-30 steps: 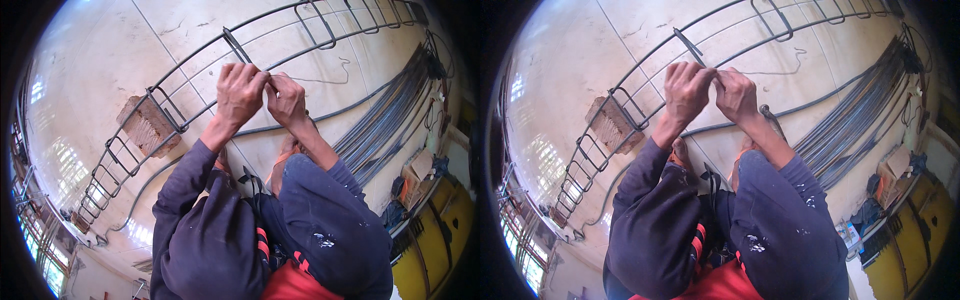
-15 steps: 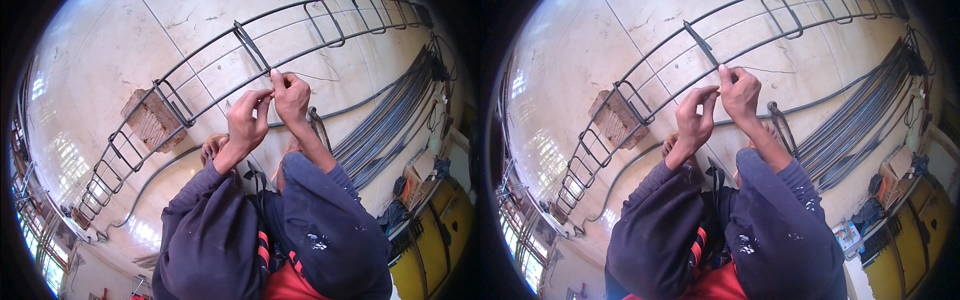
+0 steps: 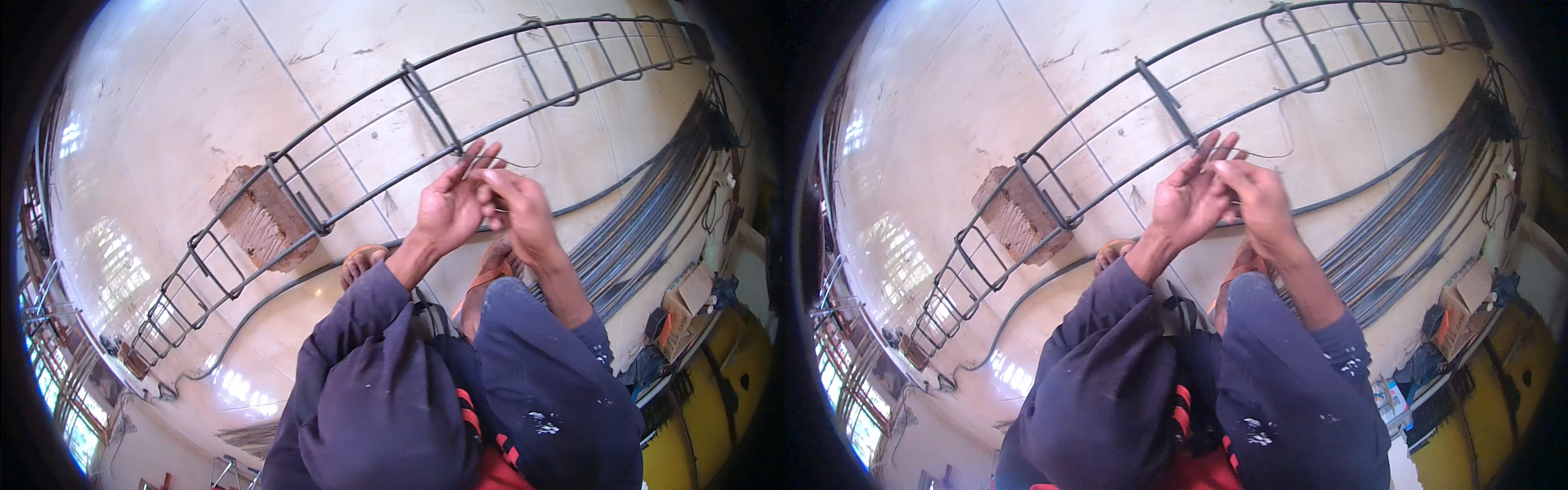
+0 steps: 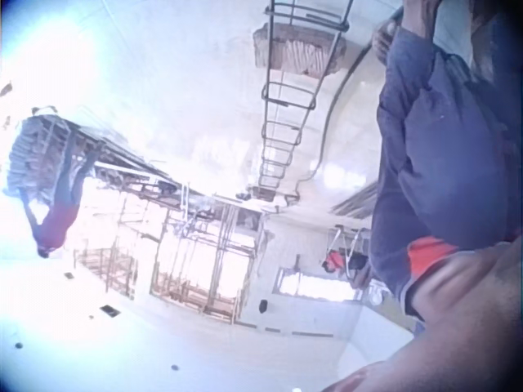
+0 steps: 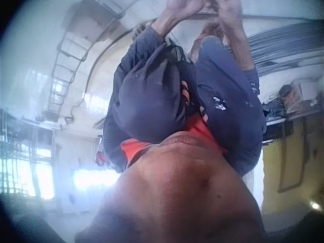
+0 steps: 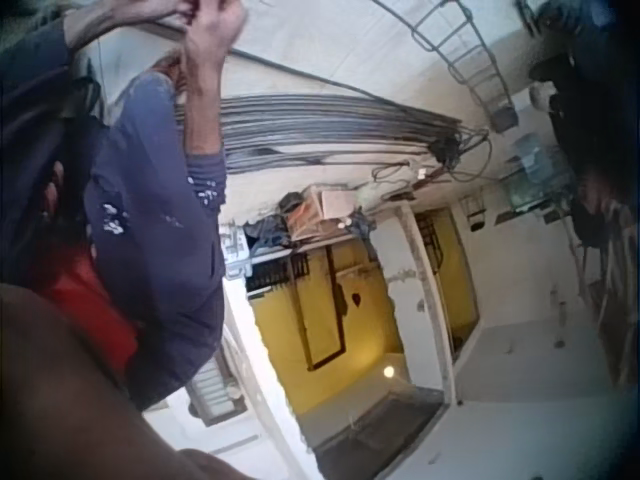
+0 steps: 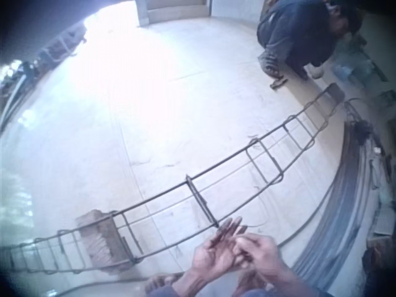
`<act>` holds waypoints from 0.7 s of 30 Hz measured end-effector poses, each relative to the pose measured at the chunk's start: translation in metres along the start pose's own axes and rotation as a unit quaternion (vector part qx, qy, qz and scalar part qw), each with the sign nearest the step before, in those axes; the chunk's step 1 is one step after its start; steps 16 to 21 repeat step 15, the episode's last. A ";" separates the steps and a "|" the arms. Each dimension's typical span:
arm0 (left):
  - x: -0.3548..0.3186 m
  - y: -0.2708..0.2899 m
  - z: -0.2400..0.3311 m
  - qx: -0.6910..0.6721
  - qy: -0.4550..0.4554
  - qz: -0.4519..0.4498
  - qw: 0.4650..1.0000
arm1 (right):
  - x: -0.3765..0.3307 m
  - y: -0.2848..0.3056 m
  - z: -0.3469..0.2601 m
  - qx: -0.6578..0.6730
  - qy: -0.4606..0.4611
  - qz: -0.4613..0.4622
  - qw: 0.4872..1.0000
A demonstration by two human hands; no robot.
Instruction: The person sits on the floor and uses pliers to twist wire ties around intersecting metal rods, securing a ladder-like metal frame. The person repeatedly wraps and twists wire at multiple joints along the frame.
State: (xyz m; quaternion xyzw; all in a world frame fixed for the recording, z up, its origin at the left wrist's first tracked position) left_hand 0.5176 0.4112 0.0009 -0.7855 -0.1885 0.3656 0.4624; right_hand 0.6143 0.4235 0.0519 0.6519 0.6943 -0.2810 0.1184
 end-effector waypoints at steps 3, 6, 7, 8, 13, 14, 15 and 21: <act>0.008 0.015 0.004 0.054 0.010 -0.093 0.994 | -0.016 0.044 -0.004 -0.202 0.104 0.036 0.973; 0.004 0.021 0.007 0.083 0.000 -0.095 0.992 | -0.032 0.093 0.016 -0.452 0.142 0.077 0.877; 0.005 0.026 0.006 0.091 0.002 -0.105 0.990 | -0.041 0.104 0.020 -0.547 0.143 0.064 0.822; 0.004 0.029 0.007 0.107 -0.001 -0.110 0.988 | -0.048 0.116 0.030 -0.628 0.147 0.045 0.763; -0.013 0.030 0.012 0.185 0.045 0.046 0.981 | -0.075 0.123 0.056 -0.597 0.098 0.012 0.796; -0.016 0.030 0.017 0.232 0.054 0.056 0.970 | -0.076 0.124 0.060 -0.570 0.095 0.017 0.816; -0.023 0.029 0.018 0.278 0.056 0.089 0.955 | -0.074 0.127 0.065 -0.543 0.092 0.023 0.834; -0.023 0.029 0.018 0.278 0.056 0.089 0.955 | -0.074 0.127 0.065 -0.543 0.092 0.023 0.834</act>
Point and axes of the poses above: each hand's wrist, its own x-axis towards the middle knuckle, its own y-axis out of the back of the hand, z = x × y, the point moved 4 cm from there along x, towards the middle knuckle, and after that the axes turned 15 degrees about y, right-handed, at the moved point
